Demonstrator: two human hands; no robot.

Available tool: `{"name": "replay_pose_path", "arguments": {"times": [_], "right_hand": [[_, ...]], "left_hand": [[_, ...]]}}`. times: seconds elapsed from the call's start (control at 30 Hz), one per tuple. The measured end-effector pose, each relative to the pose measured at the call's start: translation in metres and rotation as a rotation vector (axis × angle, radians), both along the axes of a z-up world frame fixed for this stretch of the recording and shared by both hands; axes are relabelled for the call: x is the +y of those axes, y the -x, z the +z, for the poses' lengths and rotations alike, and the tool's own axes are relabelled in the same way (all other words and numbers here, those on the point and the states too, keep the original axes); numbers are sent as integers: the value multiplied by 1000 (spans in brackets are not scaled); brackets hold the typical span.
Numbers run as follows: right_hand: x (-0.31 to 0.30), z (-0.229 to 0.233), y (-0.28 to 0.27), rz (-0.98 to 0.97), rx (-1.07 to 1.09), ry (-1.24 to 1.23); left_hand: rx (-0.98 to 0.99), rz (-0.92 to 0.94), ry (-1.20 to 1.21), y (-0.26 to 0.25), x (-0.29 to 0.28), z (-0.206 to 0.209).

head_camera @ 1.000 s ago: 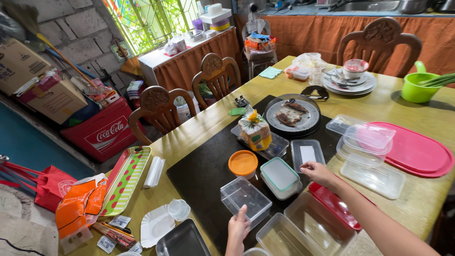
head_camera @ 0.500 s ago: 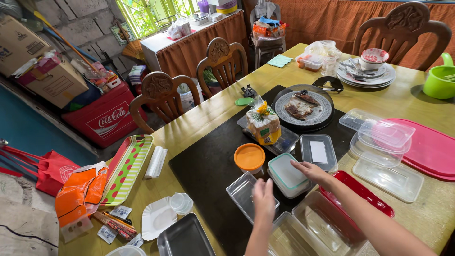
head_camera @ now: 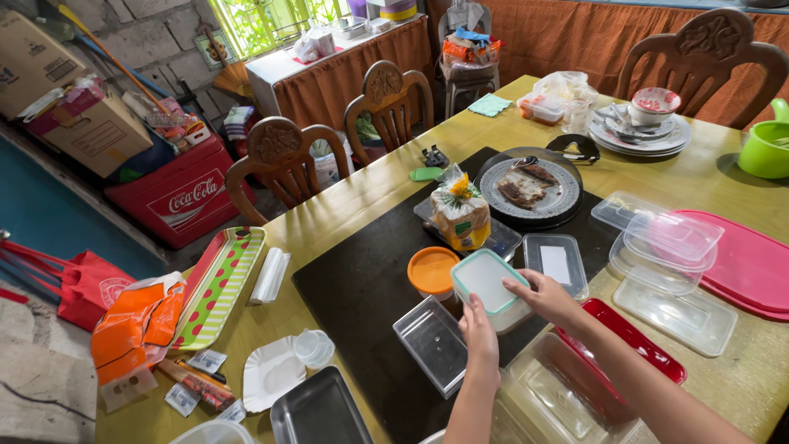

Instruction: The person opens and closes various plastic and metal containers on a dining table, then stacks them by size and type. They handle clear plastic containers, red and orange lidded containers, and metal trays, arranging them into neat piles.

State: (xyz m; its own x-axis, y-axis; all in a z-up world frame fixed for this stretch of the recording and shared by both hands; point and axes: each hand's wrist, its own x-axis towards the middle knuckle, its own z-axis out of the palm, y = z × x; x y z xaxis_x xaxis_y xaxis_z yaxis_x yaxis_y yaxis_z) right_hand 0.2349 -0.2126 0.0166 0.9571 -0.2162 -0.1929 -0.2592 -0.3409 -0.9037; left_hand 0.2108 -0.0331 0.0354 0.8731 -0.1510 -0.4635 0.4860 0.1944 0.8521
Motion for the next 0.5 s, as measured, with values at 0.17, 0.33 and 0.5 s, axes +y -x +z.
{"name": "replay_pose_path", "arguments": {"times": [0.17, 0.33, 0.5], "right_hand": [[47, 22, 1, 139, -83, 73], [90, 14, 3, 219, -87, -70], [119, 8, 15, 251, 36, -138]], "left_hand": [[-15, 147, -13, 23, 37, 1], [-14, 254, -53, 30, 78, -9], [44, 301, -92, 35, 102, -34]]}}
